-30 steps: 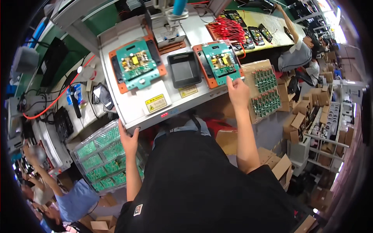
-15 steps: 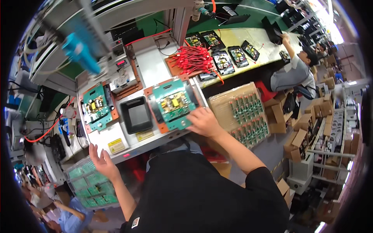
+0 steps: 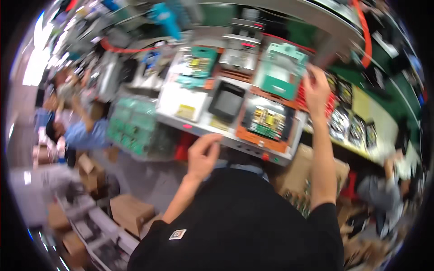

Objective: Assembling electronic components onto circuit boards and using a testing fixture and electric screwdriver.

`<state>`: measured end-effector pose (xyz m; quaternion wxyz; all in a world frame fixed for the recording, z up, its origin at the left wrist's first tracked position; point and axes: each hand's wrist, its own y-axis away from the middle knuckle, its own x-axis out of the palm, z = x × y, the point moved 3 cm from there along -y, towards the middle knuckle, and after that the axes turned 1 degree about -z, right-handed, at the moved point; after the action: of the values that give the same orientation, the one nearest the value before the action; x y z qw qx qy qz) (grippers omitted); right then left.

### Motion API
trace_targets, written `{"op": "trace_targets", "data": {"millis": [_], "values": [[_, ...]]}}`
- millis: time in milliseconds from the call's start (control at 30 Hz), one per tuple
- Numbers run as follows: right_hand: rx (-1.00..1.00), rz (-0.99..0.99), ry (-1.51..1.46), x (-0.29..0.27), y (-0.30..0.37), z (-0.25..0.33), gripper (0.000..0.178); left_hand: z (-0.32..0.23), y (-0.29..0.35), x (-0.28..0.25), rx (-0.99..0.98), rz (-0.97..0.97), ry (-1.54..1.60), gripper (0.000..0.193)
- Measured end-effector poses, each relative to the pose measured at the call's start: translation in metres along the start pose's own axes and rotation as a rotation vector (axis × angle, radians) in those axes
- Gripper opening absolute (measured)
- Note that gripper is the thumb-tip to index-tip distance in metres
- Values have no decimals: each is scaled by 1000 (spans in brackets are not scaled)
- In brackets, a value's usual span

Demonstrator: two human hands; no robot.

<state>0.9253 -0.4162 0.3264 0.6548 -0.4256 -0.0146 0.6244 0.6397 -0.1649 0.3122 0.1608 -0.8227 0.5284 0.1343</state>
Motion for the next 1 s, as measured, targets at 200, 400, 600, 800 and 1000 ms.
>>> {"op": "trace_targets", "data": {"millis": [200,400,600,800,1000], "values": [[-199,626,262,24,64,-23,12,12,13,40,-38,104,224,17],[-256,682,401,12,69,-21,12,9,2,49,-47,252,268,19],[-306,266,306,7,61,114,9,27,18,-9,-411,343,465,57],[60,152,141,-40,133,214,7,-3,28,-38,-562,567,1032,74],[695,-189,-32,-155,217,162,16,-29,60,-45,-530,617,921,64]]}}
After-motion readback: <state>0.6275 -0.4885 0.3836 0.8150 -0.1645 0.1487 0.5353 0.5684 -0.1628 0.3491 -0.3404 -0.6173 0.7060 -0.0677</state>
